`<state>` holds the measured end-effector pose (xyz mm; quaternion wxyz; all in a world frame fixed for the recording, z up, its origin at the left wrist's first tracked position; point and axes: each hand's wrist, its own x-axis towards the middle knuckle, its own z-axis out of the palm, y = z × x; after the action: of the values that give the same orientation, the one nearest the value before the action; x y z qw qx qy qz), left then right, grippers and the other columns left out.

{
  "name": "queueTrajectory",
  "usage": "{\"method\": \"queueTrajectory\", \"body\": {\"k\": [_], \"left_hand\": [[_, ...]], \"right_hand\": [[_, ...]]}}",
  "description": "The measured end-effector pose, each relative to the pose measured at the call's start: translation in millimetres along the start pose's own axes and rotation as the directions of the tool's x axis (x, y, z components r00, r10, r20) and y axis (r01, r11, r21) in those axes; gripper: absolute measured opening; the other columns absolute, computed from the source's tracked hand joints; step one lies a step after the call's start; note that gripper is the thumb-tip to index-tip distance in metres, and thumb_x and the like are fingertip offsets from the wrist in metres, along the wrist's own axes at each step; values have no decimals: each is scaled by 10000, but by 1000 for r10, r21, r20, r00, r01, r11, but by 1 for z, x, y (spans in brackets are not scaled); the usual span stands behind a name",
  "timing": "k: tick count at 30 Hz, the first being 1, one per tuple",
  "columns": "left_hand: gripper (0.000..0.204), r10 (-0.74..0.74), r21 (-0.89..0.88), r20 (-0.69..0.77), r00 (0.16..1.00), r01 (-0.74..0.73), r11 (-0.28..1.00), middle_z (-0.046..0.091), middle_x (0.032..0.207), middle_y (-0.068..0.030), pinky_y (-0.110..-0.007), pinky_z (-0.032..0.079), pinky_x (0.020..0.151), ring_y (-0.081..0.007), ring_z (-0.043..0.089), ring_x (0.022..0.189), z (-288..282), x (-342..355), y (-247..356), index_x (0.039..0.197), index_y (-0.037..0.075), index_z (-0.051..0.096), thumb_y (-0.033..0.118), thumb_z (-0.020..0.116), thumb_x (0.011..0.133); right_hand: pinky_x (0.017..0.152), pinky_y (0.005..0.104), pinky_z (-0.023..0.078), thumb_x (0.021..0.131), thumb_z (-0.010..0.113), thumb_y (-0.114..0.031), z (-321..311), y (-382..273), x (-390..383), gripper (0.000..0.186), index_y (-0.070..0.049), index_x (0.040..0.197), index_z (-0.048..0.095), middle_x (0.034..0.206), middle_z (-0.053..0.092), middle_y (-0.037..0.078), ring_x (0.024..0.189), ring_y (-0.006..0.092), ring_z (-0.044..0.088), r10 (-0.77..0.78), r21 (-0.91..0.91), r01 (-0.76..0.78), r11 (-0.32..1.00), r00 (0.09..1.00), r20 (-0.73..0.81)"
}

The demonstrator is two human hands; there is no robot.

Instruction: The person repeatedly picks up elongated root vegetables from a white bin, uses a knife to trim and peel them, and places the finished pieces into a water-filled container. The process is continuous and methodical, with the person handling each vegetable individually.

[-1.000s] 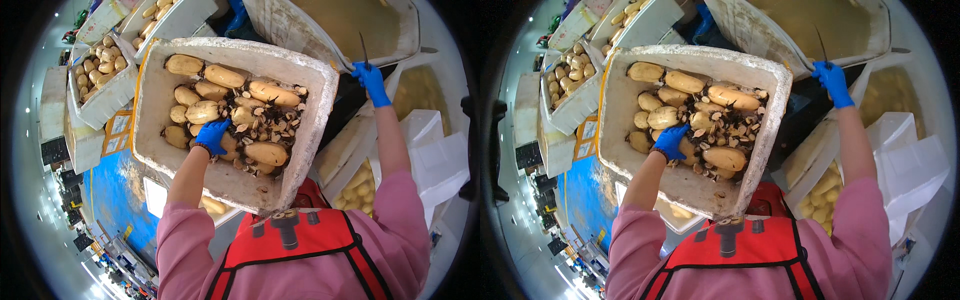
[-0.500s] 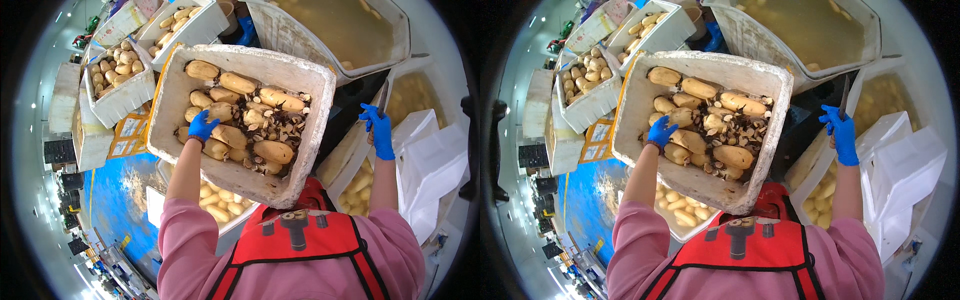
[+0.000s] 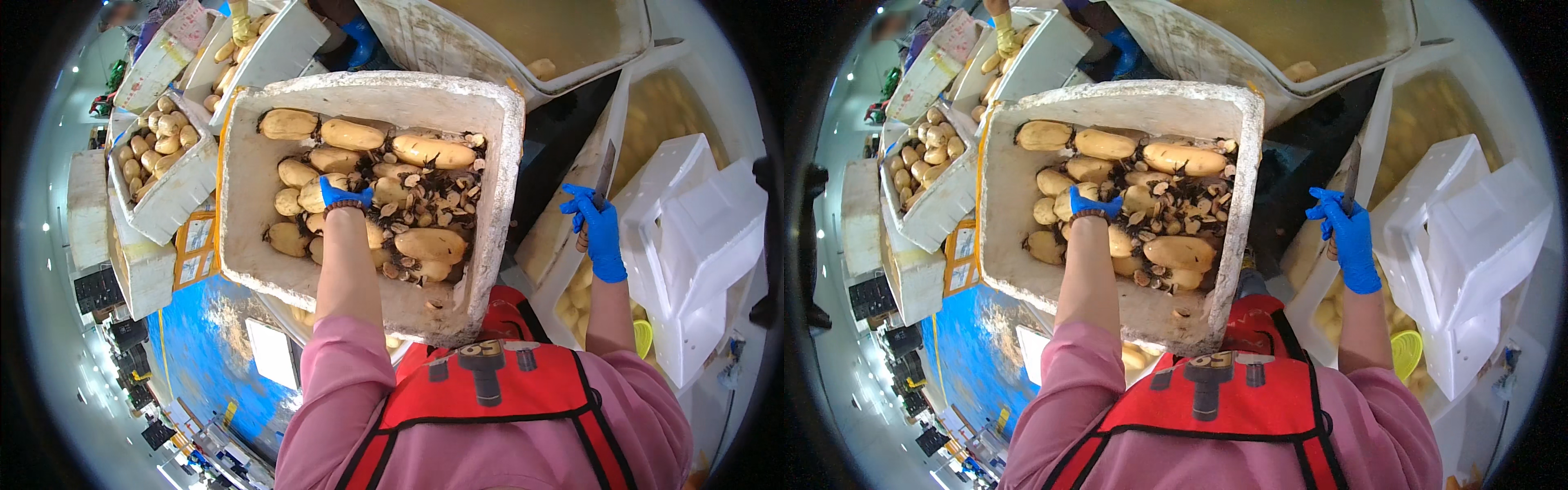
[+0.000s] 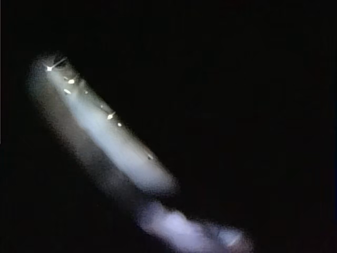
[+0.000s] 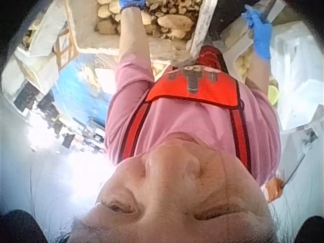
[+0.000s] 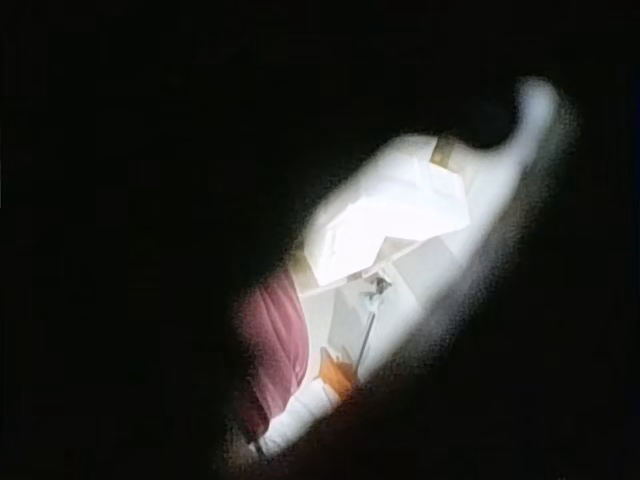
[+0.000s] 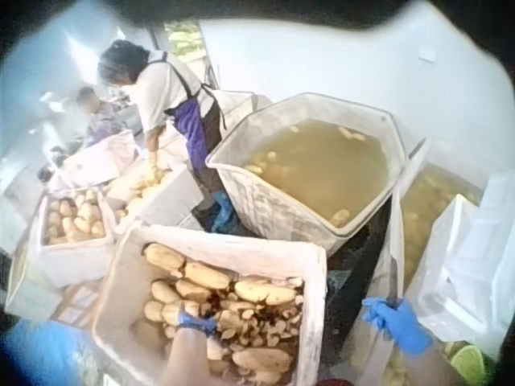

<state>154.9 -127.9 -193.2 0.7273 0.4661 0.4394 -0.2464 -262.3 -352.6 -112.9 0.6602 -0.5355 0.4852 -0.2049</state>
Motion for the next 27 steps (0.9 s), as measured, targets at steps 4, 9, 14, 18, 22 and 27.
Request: {"method": "queueTrajectory", "body": {"k": [4, 9, 14, 18, 22, 27], "left_hand": [[716, 21, 4, 26, 999, -21, 1000, 443, 1417, -63, -449, 360, 1028, -242, 453, 1240, -3, 16, -6, 1406, 199, 403, 651, 458, 853], [563, -17, 16, 77, 997, 15, 1000, 635, 1048, -39, -365, 499, 670, -209, 600, 850, -20, 51, 21, 1103, 161, 617, 614, 642, 768], [454, 198, -108, 223, 954, -178, 978, 645, 956, -87, -356, 511, 719, -240, 578, 768, -35, 58, 30, 1038, 96, 613, 497, 605, 827], [377, 33, -52, 445, 895, -11, 999, 619, 928, -110, -352, 503, 689, -255, 579, 777, -46, -4, 22, 1052, 69, 579, 376, 615, 835], [497, 119, 187, 603, 789, -284, 940, 602, 1076, -108, -372, 507, 815, -275, 595, 943, -88, -89, 0, 1215, 49, 505, 160, 689, 766], [768, 243, 278, 787, 568, -676, 682, 561, 1213, -120, -363, 500, 906, -250, 569, 1095, -114, -170, 8, 1316, 27, 413, 63, 799, 653]], "right_hand": [[452, 182, 372, 929, 562, -198, -7, 2, 0, 260, -43, 1111, 664, 801, 686, 84, 512, 49, 465, 10, -12, -11, 1000, 1000, -13], [493, 193, 398, 934, 533, -183, -4, 1, 4, 281, -31, 1137, 653, 800, 673, 76, 536, 64, 475, 17, -42, -17, 999, 1000, -2], [507, 191, 397, 934, 552, -183, 11, -9, 0, 261, -37, 1124, 655, 812, 684, 85, 551, 63, 499, 3, -44, -1, 999, 999, 44], [569, 216, 445, 922, 575, -139, 46, -40, -13, 242, -37, 1127, 651, 815, 690, 88, 639, 87, 586, -90, -34, 97, 995, 983, 160], [659, 265, 499, 889, 586, -61, 102, -72, -37, 270, -32, 1152, 638, 855, 690, 81, 733, 118, 634, -267, 30, 289, 957, 833, 485], [603, 358, 508, 812, 628, -120, 181, -86, -45, 218, -134, 1028, 657, 753, 636, 141, 657, 283, 647, -352, -186, 621, 762, 637, 685]]}}
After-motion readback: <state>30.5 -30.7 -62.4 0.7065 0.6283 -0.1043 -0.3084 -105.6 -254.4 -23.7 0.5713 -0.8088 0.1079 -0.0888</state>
